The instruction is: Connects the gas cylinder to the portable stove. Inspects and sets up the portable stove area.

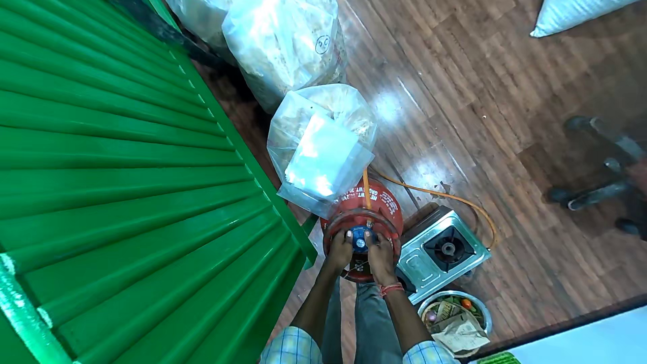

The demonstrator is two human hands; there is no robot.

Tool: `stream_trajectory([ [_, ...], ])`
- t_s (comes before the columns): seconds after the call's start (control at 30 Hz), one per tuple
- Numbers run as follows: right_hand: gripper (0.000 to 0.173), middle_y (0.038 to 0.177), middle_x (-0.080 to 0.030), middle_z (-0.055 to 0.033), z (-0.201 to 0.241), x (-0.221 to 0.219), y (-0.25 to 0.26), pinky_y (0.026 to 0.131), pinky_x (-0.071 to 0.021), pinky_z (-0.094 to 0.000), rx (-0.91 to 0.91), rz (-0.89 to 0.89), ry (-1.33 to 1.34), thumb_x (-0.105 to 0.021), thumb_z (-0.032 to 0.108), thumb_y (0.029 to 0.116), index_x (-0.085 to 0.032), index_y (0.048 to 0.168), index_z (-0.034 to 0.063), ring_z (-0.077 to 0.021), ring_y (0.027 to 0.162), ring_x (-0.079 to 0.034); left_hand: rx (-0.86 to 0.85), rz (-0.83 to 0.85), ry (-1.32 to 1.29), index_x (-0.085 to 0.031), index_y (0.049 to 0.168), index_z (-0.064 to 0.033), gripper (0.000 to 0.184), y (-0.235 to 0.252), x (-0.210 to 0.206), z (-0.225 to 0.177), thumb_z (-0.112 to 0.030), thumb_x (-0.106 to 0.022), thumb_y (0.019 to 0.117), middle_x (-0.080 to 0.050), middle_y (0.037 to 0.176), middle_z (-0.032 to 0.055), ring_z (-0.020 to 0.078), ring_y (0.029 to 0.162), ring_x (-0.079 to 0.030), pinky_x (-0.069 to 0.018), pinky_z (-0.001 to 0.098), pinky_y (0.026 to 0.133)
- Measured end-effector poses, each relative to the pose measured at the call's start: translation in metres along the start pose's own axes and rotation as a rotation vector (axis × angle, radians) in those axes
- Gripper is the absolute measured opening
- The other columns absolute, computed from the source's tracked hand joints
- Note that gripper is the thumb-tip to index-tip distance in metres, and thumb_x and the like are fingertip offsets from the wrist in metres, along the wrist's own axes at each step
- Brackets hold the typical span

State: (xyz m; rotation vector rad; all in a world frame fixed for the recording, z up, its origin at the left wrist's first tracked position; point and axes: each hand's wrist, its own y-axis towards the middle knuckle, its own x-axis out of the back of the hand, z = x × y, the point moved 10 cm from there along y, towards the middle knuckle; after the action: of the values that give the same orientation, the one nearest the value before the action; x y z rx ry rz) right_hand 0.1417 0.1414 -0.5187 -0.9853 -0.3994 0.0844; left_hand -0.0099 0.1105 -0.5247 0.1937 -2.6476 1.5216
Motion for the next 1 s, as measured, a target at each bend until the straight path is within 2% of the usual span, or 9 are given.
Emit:
stream_trajectory([
  [0.17, 0.037, 0.120, -0.068, -0.0180, -0.002, -0.001, 0.003, 0.099, -0.0509, -0.0531, 0.001, 0.007, 0.025, -0.061, 0.034, 0.1040, -0.069, 0.123, 0.0036, -0.0300, 0.113, -0.064, 0.022, -0.003, 0.027, -0.059, 0.137, -0.0027, 0.038, 0.003, 0.002, 0.004, -0.025, -0.041, 0.1112, -0.064, 0.129, 0.0208, 0.0302, 0.117, -0.064, -0.0516, 0.0511, 0.101],
  [0.43, 0.037, 0.120, -0.067, -0.0183, -0.002, -0.004, 0.005, 0.087, -0.0528, -0.0499, -0.043, 0.051, 0.033, -0.059, 0.033, 0.1049, -0.068, 0.126, 0.0036, -0.0290, 0.104, -0.065, 0.029, -0.045, 0.008, -0.059, 0.138, -0.0017, 0.042, 0.001, -0.003, 0.003, -0.027, -0.036, 0.1125, -0.061, 0.135, 0.0219, 0.0304, 0.123, -0.061, -0.0499, 0.0498, 0.104],
  [0.5, 0.037, 0.121, -0.067, -0.0181, -0.002, -0.004, 0.004, 0.091, -0.0524, -0.0516, -0.041, 0.036, 0.009, -0.059, 0.033, 0.1051, -0.068, 0.126, 0.0041, -0.0298, 0.108, -0.065, 0.049, -0.034, -0.011, -0.056, 0.141, -0.0026, 0.042, 0.004, -0.003, 0.008, -0.027, -0.036, 0.1122, -0.059, 0.137, 0.0222, 0.0313, 0.125, -0.059, -0.0484, 0.0512, 0.105],
  [0.57, 0.036, 0.120, -0.068, -0.0172, -0.002, -0.001, 0.005, 0.096, -0.0517, -0.0528, -0.032, 0.006, -0.017, -0.060, 0.034, 0.1045, -0.069, 0.123, 0.0045, -0.0299, 0.112, -0.064, 0.058, -0.028, -0.038, -0.055, 0.141, -0.0033, 0.040, 0.004, -0.003, 0.006, -0.026, -0.037, 0.1120, -0.061, 0.134, 0.0216, 0.0303, 0.121, -0.061, -0.0502, 0.0504, 0.103],
  [0.73, 0.033, 0.114, -0.070, -0.0153, -0.004, 0.001, 0.004, 0.094, -0.0520, -0.0516, -0.030, -0.018, -0.048, -0.061, 0.033, 0.1041, -0.071, 0.118, 0.0050, -0.0278, 0.107, -0.066, 0.080, -0.036, -0.041, -0.056, 0.137, -0.0023, 0.037, 0.003, -0.003, 0.007, -0.024, -0.040, 0.1115, -0.064, 0.126, 0.0214, 0.0298, 0.113, -0.065, -0.0536, 0.0489, 0.097],
  [0.8, 0.033, 0.108, -0.070, -0.0154, -0.001, 0.003, 0.000, 0.089, -0.0533, -0.0509, -0.021, -0.022, -0.019, -0.062, 0.033, 0.1039, -0.071, 0.116, 0.0039, -0.0276, 0.100, -0.067, 0.068, -0.039, -0.041, -0.057, 0.138, -0.0020, 0.040, 0.000, -0.002, 0.004, -0.026, -0.038, 0.1120, -0.063, 0.129, 0.0220, 0.0308, 0.117, -0.063, -0.0520, 0.0504, 0.100],
  [0.87, 0.038, 0.090, -0.067, -0.0129, 0.025, 0.011, -0.018, 0.074, -0.0532, -0.0480, 0.034, -0.067, 0.014, -0.060, 0.040, 0.1034, -0.069, 0.107, 0.0030, -0.0253, 0.081, -0.064, 0.032, -0.088, -0.049, -0.062, 0.133, -0.0029, 0.049, -0.012, 0.007, -0.016, -0.037, -0.032, 0.1127, -0.065, 0.127, 0.0199, 0.0291, 0.117, -0.063, -0.0511, 0.0508, 0.101],
  [0.9, 0.043, 0.088, -0.066, -0.0126, 0.043, 0.014, -0.027, 0.074, -0.0525, -0.0492, 0.064, -0.090, -0.009, -0.056, 0.044, 0.1046, -0.068, 0.104, 0.0028, -0.0257, 0.080, -0.063, 0.004, -0.119, -0.017, -0.064, 0.132, -0.0038, 0.053, -0.020, 0.013, -0.033, -0.041, -0.030, 0.1124, -0.065, 0.128, 0.0186, 0.0288, 0.120, -0.062, -0.0492, 0.0518, 0.103],
  [1.0, 0.053, 0.109, -0.066, -0.0202, 0.037, 0.019, -0.064, 0.094, -0.0495, -0.0599, 0.063, -0.046, -0.146, -0.048, 0.049, 0.1062, -0.067, 0.116, 0.0002, -0.0357, 0.104, -0.063, -0.008, -0.116, 0.115, -0.054, 0.143, -0.0028, 0.055, -0.067, 0.011, -0.032, -0.041, -0.028, 0.1126, -0.050, 0.149, 0.0222, 0.0357, 0.138, -0.048, -0.0391, 0.0572, 0.114],
])
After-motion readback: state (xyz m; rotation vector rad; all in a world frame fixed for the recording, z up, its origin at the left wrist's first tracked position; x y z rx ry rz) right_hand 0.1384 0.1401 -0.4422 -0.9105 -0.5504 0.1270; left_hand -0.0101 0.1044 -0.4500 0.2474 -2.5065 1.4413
